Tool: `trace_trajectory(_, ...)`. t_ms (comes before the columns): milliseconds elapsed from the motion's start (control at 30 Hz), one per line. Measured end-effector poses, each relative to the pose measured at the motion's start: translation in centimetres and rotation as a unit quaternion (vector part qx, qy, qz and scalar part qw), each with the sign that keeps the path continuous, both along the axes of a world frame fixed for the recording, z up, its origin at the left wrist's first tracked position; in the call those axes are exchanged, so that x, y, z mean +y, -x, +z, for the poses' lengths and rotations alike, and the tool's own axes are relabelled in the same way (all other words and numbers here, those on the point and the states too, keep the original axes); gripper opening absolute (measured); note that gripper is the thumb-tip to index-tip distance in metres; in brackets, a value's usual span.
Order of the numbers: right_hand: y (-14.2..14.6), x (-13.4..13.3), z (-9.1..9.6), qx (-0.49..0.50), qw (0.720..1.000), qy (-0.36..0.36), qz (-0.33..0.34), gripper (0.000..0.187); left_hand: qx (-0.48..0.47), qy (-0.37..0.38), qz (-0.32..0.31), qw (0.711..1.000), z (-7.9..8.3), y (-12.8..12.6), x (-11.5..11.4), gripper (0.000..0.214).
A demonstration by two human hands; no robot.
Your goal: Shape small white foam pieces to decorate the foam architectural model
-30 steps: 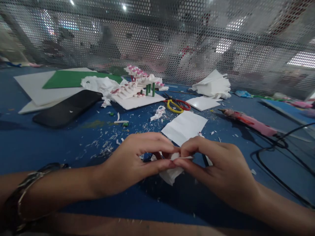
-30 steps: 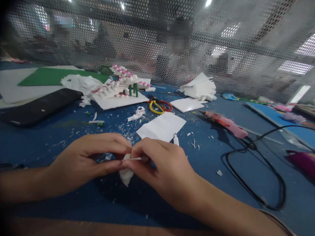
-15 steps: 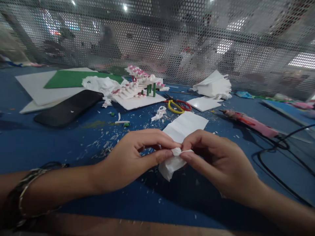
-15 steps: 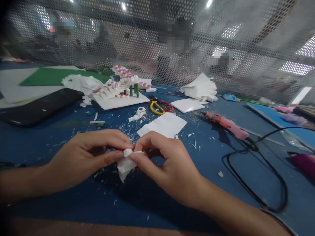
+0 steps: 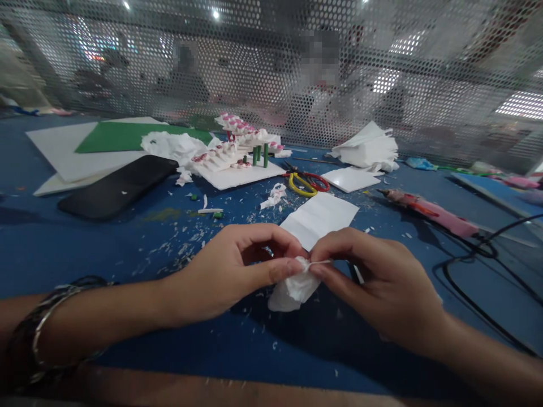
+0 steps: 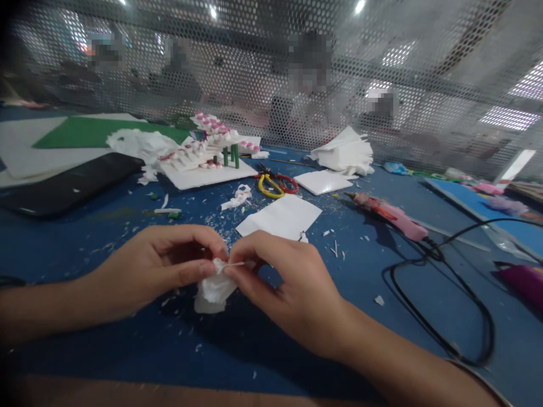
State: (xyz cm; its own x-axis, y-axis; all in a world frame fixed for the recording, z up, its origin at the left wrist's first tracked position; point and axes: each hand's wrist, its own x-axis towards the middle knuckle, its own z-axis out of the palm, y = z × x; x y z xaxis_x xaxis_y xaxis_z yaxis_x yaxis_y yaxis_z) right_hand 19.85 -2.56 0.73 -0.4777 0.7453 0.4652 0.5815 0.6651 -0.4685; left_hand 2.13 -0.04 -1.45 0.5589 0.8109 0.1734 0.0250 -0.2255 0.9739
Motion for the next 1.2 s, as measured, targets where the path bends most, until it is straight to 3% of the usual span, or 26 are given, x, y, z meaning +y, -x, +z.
trace_trajectory(167,-0.1,0.0,0.4,-0.003,0.999,-0.031,0.034,0.007,-0.03,0.054,0.003,0.998,0.1,-0.2,0.4,0.008)
trace_trajectory(567,0.2,-0.2,0.2,-0.005,0.998,-0.037,0.043,0.009,-0.048,0.086,-0.043,0.994,-0.4,-0.1,0.6,0.008)
trace_trajectory(767,0.2,-0.4,0.1,-0.017,0.999,-0.02,0.033,0.007,-0.035,0.044,-0.048,0.997,-0.9,0.0,0.5,0.008)
trace_trajectory(1000,0.3,-0.1,0.1,-0.006,1.0,0.017,-0.018,0.006,0.014,-0.053,0.011,0.998,-0.5,-0.1,-0.1,0.004)
trace_trajectory(1200,0.5,-0.3,-0.3,0.001,0.999,0.002,-0.037,0.008,0.035,-0.099,0.009,0.994,-0.5,-0.1,-0.4,0.014)
